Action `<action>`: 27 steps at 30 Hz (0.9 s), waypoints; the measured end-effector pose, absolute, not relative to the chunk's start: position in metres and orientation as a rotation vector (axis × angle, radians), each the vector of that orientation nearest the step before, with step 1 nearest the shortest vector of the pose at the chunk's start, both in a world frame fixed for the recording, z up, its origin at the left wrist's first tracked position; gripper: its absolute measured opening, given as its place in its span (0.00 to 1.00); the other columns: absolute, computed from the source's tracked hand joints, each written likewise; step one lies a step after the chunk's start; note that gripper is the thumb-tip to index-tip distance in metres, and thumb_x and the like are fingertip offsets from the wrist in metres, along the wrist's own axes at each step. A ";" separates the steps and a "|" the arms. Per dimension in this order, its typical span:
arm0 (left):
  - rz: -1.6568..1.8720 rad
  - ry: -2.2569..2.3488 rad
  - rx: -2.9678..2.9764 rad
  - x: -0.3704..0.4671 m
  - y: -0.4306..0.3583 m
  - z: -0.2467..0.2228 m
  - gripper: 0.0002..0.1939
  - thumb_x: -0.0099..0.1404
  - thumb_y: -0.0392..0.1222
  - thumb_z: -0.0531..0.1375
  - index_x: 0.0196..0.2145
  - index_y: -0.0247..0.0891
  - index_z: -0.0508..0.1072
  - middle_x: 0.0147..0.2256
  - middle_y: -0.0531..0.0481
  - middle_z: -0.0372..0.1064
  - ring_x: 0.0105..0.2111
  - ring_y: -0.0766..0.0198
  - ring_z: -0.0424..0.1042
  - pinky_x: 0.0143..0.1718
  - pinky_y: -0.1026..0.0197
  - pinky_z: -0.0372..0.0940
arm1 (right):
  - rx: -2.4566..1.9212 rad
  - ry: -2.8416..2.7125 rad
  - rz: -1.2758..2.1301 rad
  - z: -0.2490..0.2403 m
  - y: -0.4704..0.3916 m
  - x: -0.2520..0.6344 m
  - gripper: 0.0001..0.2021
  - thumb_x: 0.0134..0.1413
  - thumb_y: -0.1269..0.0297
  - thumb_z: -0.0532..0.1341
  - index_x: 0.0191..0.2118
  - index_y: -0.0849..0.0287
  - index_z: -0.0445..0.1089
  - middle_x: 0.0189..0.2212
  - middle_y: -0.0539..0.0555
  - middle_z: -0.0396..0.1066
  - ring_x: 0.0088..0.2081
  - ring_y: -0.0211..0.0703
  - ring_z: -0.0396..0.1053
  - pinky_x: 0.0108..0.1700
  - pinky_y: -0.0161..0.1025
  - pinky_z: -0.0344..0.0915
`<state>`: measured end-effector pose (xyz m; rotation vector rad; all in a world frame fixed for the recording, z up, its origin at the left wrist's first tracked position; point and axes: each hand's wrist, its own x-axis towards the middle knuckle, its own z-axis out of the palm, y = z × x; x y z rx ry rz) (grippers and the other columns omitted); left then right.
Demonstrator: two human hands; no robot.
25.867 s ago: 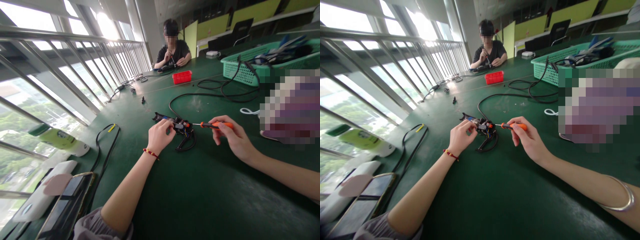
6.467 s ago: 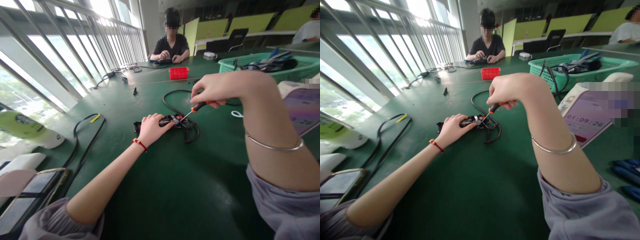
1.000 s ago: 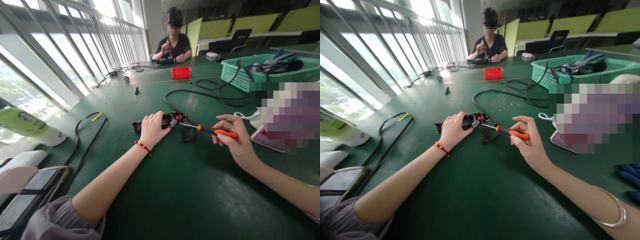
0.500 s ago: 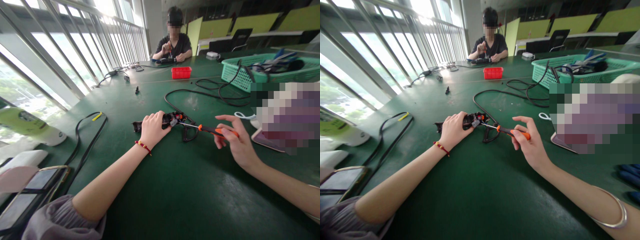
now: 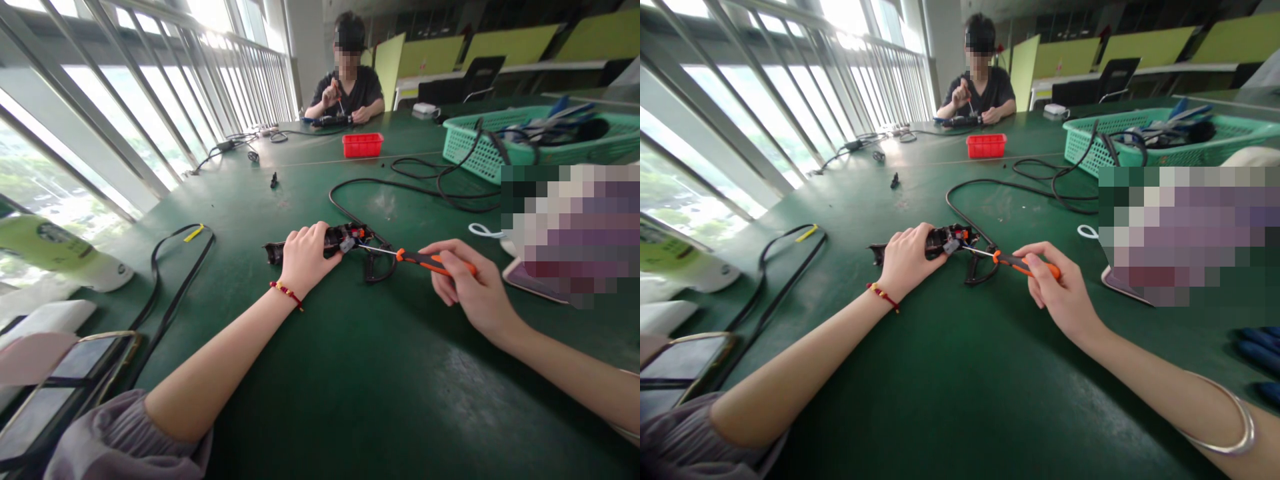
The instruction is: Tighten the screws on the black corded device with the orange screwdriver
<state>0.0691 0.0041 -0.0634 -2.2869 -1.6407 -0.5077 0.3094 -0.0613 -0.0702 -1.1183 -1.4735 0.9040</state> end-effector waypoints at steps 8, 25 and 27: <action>-0.511 -1.635 -2.274 0.069 0.004 -0.064 0.17 0.57 0.51 0.56 0.40 0.38 0.63 0.34 0.48 0.69 0.37 0.55 0.69 0.37 0.56 0.59 | -1.113 -1.595 0.851 -0.067 -0.064 0.308 0.10 0.53 0.65 0.58 0.42 0.54 0.62 0.20 0.44 0.61 0.20 0.35 0.60 0.24 0.35 0.58; -0.498 -1.630 -2.266 0.069 0.004 -0.063 0.17 0.57 0.50 0.56 0.40 0.37 0.63 0.34 0.48 0.69 0.37 0.55 0.68 0.37 0.57 0.59 | -1.025 -1.934 0.455 -0.065 -0.073 0.308 0.09 0.51 0.73 0.57 0.38 0.55 0.68 0.30 0.48 0.71 0.25 0.31 0.65 0.28 0.29 0.62; -0.502 -1.622 -2.264 0.070 0.004 -0.064 0.17 0.57 0.51 0.56 0.40 0.37 0.63 0.34 0.48 0.69 0.37 0.55 0.69 0.37 0.57 0.59 | -1.012 -1.944 0.442 -0.065 -0.073 0.307 0.09 0.52 0.73 0.57 0.39 0.55 0.68 0.30 0.47 0.71 0.26 0.31 0.66 0.29 0.29 0.63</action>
